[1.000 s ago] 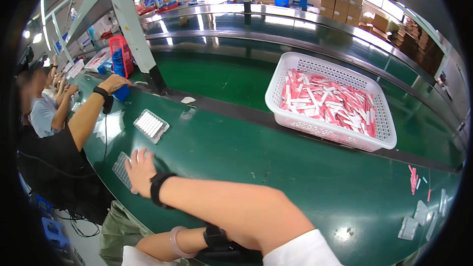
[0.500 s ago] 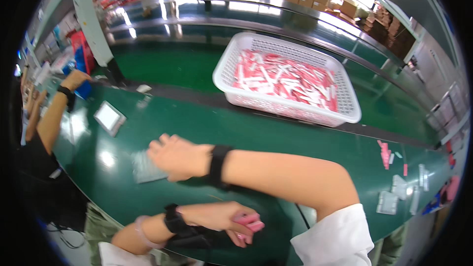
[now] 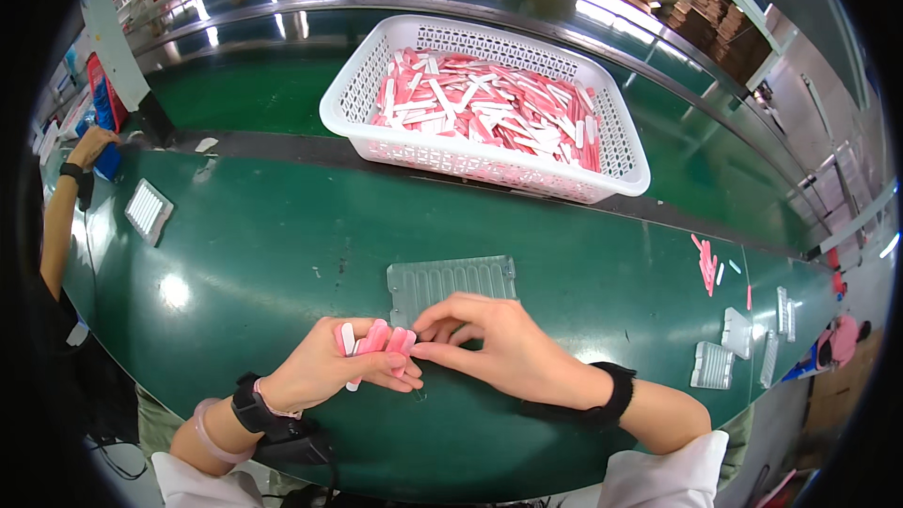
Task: The person is assembling small pink and white plastic components into a clear plastic tray.
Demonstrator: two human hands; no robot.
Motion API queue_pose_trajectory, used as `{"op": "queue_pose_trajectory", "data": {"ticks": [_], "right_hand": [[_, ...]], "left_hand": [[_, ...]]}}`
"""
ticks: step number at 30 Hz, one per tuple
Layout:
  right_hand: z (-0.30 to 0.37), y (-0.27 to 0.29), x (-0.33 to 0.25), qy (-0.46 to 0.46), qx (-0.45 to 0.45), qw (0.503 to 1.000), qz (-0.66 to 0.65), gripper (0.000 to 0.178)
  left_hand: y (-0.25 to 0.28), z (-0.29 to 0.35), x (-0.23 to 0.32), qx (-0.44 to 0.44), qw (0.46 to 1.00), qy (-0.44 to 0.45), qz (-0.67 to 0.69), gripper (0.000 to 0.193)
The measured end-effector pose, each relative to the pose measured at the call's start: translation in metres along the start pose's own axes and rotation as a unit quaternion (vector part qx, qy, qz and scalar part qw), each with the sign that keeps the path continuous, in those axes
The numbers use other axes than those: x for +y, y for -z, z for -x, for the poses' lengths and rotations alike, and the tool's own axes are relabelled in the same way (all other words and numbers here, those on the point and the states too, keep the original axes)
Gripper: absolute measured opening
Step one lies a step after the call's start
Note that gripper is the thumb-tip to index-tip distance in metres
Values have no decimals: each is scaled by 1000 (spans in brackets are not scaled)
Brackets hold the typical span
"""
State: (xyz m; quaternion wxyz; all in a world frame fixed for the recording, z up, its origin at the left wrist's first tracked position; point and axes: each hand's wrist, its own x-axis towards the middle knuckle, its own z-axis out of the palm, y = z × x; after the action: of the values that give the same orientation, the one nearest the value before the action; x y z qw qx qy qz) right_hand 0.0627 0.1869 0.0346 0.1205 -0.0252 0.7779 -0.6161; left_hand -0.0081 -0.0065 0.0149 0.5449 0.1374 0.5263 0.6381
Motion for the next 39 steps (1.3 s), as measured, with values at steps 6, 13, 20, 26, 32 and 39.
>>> {"op": "queue_pose_trajectory", "data": {"ticks": [6, 13, 20, 26, 32, 39], "right_hand": [[-11, 2, 3, -25, 41, 993, -110, 15], [-30, 4, 7, 325, 14, 808, 492, 16], [-7, -4, 1, 350, -12, 735, 581, 27], [-25, 1, 4, -3, -3, 989, -146, 27], [-38, 21, -5, -70, 17, 982, -176, 12], [-70, 39, 5, -50, 26, 989, 136, 25]], "left_hand": [[1, -4, -5, 40, 995, -54, 78, 27], [15, -3, -7, 100, 983, -96, 123, 25], [9, -3, -4, 71, 985, -82, 131, 26], [5, -3, -1, -17, 995, -60, 81, 30], [4, -1, 1, -10, 988, -64, 137, 29], [8, -1, 2, 47, 994, -23, 92, 28]]}}
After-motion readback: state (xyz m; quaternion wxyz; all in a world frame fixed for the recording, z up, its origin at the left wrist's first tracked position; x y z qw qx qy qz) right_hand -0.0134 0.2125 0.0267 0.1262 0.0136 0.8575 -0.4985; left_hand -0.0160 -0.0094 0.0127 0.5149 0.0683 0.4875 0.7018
